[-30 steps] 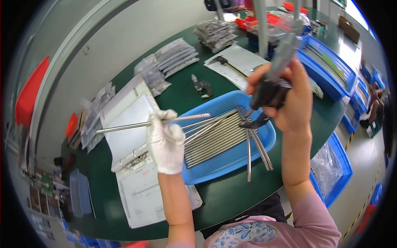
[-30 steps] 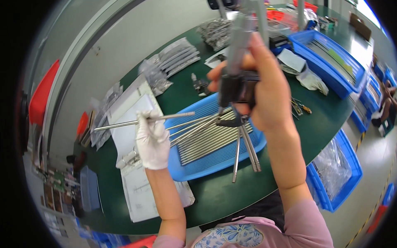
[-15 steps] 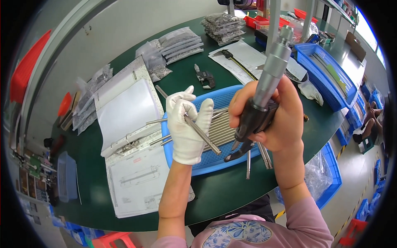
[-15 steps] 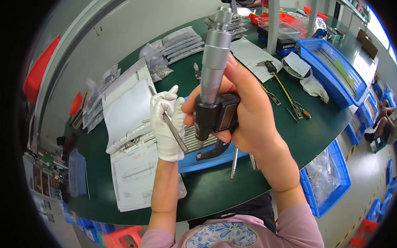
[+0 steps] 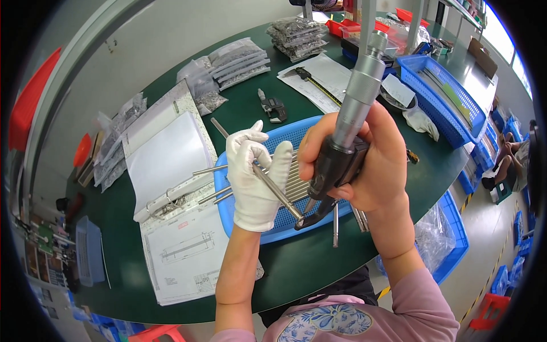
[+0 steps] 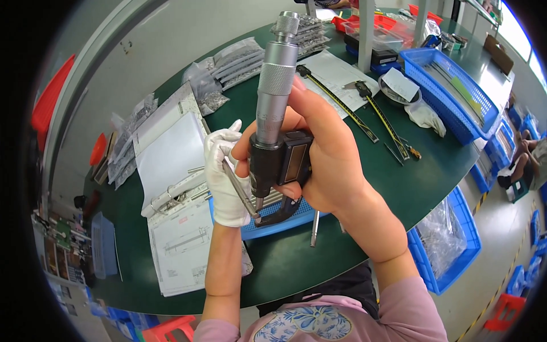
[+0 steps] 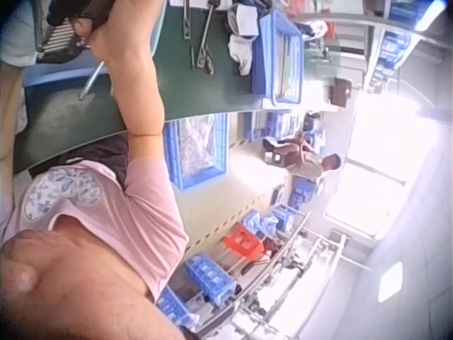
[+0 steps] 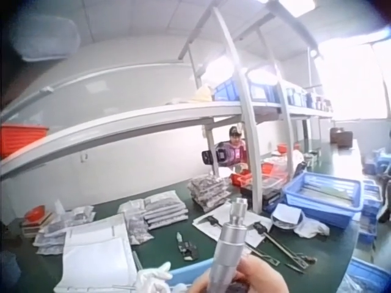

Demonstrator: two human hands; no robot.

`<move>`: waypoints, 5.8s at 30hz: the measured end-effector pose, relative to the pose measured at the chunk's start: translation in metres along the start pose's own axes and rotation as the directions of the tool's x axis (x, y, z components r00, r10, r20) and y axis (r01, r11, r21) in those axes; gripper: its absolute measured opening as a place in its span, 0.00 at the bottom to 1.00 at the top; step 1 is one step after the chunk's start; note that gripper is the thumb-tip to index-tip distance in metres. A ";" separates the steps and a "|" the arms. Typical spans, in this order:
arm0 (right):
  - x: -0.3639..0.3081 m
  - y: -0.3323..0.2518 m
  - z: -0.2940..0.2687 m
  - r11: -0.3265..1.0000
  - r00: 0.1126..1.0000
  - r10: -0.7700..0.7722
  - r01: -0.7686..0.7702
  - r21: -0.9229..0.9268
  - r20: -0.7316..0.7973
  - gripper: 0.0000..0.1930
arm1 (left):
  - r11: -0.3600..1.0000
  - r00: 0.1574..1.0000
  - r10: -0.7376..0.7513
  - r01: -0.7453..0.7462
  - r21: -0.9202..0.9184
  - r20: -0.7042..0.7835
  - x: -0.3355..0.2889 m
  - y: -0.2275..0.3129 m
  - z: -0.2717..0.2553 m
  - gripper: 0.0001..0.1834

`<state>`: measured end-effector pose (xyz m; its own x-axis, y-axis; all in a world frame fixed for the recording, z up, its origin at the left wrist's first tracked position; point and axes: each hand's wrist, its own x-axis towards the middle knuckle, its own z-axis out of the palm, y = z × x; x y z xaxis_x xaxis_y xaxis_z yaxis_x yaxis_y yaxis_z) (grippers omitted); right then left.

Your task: Measuring the diameter of multiple metal rods using a precision micrometer and referring to a technical specification binder.

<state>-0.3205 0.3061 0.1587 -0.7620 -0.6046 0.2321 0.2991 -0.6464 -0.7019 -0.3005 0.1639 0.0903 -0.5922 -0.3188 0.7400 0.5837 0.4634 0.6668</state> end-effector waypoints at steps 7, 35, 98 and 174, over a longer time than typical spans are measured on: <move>0.002 -0.004 -0.003 0.995 0.997 0.064 -0.061 -0.076 0.045 0.36 | 0.983 0.988 -0.153 0.151 -0.100 -0.014 0.004 0.011 0.002 0.15; -0.002 -0.002 -0.002 0.950 0.998 0.035 -0.015 -0.313 0.058 0.35 | 0.983 0.982 -0.185 0.185 -0.009 0.049 -0.002 0.002 0.000 0.15; 0.002 0.002 0.000 0.978 0.995 0.097 -0.096 -0.185 -0.005 0.34 | 0.991 0.989 -0.136 0.135 0.012 0.055 -0.002 0.009 -0.003 0.15; -0.025 -0.110 -0.282 0.002 0.693 -0.208 -0.705 -0.709 -0.690 0.18 | 0.367 0.842 -0.522 0.364 -0.856 0.135 -0.013 0.074 -0.137 0.24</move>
<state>-0.4962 0.5236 0.0400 -0.9868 0.0364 -0.1575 0.1304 0.7549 -0.6427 -0.1737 0.0892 0.1419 -0.8784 -0.3991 0.2630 0.4737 -0.6542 0.5896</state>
